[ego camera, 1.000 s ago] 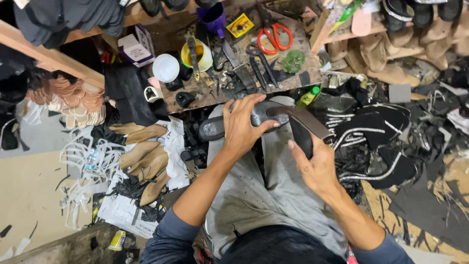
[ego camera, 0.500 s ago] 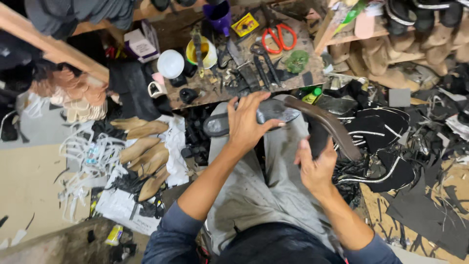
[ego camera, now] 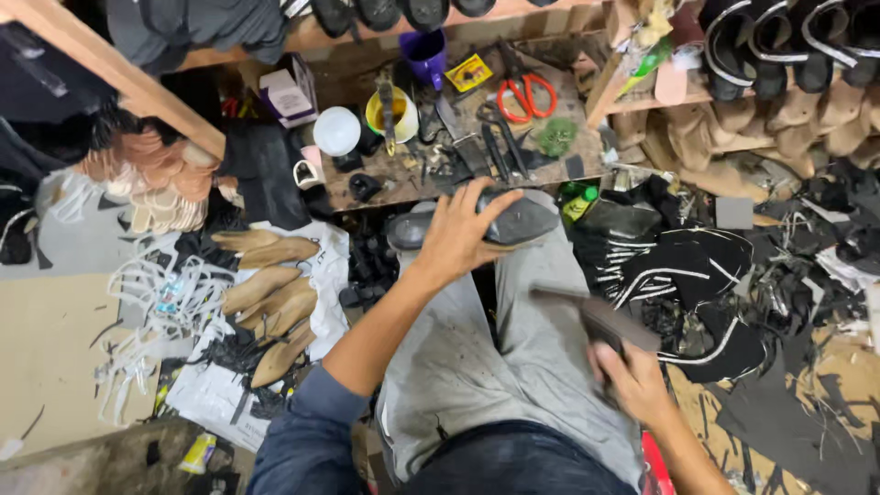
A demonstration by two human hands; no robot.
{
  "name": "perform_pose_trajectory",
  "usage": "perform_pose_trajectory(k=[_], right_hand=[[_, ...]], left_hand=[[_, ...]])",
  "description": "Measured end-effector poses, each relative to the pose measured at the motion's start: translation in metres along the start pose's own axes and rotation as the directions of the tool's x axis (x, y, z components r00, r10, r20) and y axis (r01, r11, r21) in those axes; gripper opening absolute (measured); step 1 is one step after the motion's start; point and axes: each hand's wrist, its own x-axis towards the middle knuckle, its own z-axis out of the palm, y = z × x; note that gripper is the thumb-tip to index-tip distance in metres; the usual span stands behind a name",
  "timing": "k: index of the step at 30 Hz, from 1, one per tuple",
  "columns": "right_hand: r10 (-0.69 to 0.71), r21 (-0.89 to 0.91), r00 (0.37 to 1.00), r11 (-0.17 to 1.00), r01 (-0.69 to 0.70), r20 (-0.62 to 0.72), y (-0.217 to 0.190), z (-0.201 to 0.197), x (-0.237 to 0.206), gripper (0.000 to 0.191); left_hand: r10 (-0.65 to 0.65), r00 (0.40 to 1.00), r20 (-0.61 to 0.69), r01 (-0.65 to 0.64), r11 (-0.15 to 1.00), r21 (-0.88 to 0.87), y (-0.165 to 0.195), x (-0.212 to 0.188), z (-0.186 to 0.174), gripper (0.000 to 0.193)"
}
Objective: The person repairs a black high-heeled shoe by inserting a wooden shoe tree, then repeatedly uses a hammer and pliers to secure a decorative trim along the shoe's edge. The person adjusts the shoe and trim multiple times while working in a cluttered workshop.
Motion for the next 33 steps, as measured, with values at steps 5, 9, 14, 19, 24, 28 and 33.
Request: perform_pose_trajectory(k=[5, 9, 14, 19, 24, 28, 33], right_hand=[[0.243, -0.098, 0.935, 0.969, -0.225, 0.257, 0.009, -0.041, -0.047, 0.024], [0.153, 0.053, 0.987, 0.986, -0.156, 0.059, -0.018, -0.012, -0.033, 0.052], [0.2, 0.303, 0.98, 0.935, -0.182, -0.027, -0.058, 0.057, -0.007, 0.099], [-0.062, 0.421, 0.99, 0.901, 0.109, -0.123, -0.083, 0.078, 0.015, 0.085], [-0.104, 0.29, 0.992, 0.95, 0.119, -0.066, -0.102, 0.075, 0.016, 0.088], [-0.128, 0.27, 0.991, 0.954, 0.132, -0.032, -0.101, 0.071, 0.021, 0.089], [0.049, 0.536, 0.998, 0.844, -0.02, -0.041, -0.103, 0.077, 0.025, 0.082]], left_hand=[[-0.169, 0.978, -0.122, 0.098, 0.889, -0.447, 0.013, 0.006, -0.007, 0.085], [-0.328, 0.94, 0.094, 0.101, 0.003, -0.995, 0.063, 0.004, -0.015, 0.087], [-0.017, 0.992, 0.127, 0.093, -0.589, -0.803, 0.1, -0.001, -0.026, 0.092], [-0.093, 0.994, 0.052, -0.019, -0.632, -0.775, 0.08, -0.002, -0.035, 0.094], [-0.204, 0.978, 0.034, -0.11, -0.652, -0.75, 0.078, -0.023, -0.035, 0.076], [-0.206, 0.978, -0.041, -0.173, -0.678, -0.714, 0.078, -0.023, -0.03, 0.068], [-0.252, 0.964, 0.083, -0.106, -0.653, -0.75, 0.074, -0.026, -0.026, 0.087]])
